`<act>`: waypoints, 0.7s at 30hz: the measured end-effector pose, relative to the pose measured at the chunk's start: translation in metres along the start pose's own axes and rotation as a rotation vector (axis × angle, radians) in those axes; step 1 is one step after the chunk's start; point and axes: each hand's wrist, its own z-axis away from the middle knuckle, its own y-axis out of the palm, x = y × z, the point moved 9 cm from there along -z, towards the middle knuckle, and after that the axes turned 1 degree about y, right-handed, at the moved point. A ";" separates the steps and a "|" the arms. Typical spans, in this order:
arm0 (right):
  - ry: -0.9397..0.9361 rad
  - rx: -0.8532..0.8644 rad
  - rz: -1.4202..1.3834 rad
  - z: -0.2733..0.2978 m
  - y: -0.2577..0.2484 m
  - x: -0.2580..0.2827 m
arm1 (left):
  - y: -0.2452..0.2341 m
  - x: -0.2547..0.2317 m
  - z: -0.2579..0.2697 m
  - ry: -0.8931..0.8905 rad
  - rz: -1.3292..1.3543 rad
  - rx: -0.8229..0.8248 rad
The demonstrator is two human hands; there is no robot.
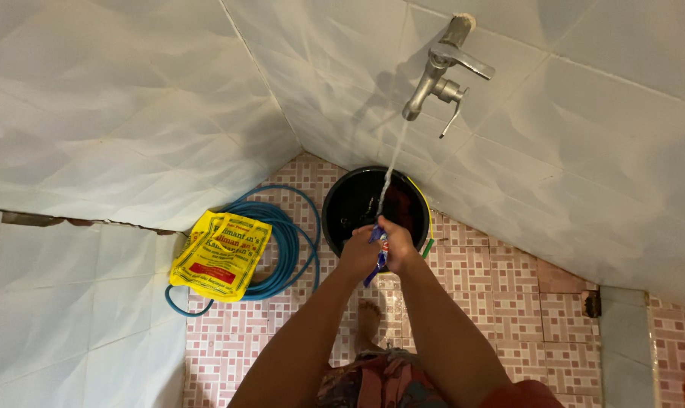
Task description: The person washes a dark cloth by hand in a bucket of soapy water, rinses it under a tap, and wrings it out. They also handle a yellow bag and a black trash bag, placing leaves into the trash bag.
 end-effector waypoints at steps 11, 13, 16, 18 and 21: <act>-0.010 -0.057 0.420 0.072 0.066 -0.066 | -0.074 0.047 0.040 -0.111 -0.284 -0.277; 0.040 -0.057 0.538 0.075 0.075 -0.083 | -0.099 0.057 0.056 -0.075 -0.277 -0.388; 0.106 0.023 0.757 0.071 0.095 -0.098 | -0.151 0.073 0.088 -0.045 -0.342 -0.528; 0.134 0.079 0.900 0.061 0.109 -0.099 | -0.190 0.096 0.115 -0.102 -0.238 -0.624; 0.070 0.166 1.040 0.051 0.135 -0.094 | -0.238 0.142 0.162 -0.236 -0.005 -0.865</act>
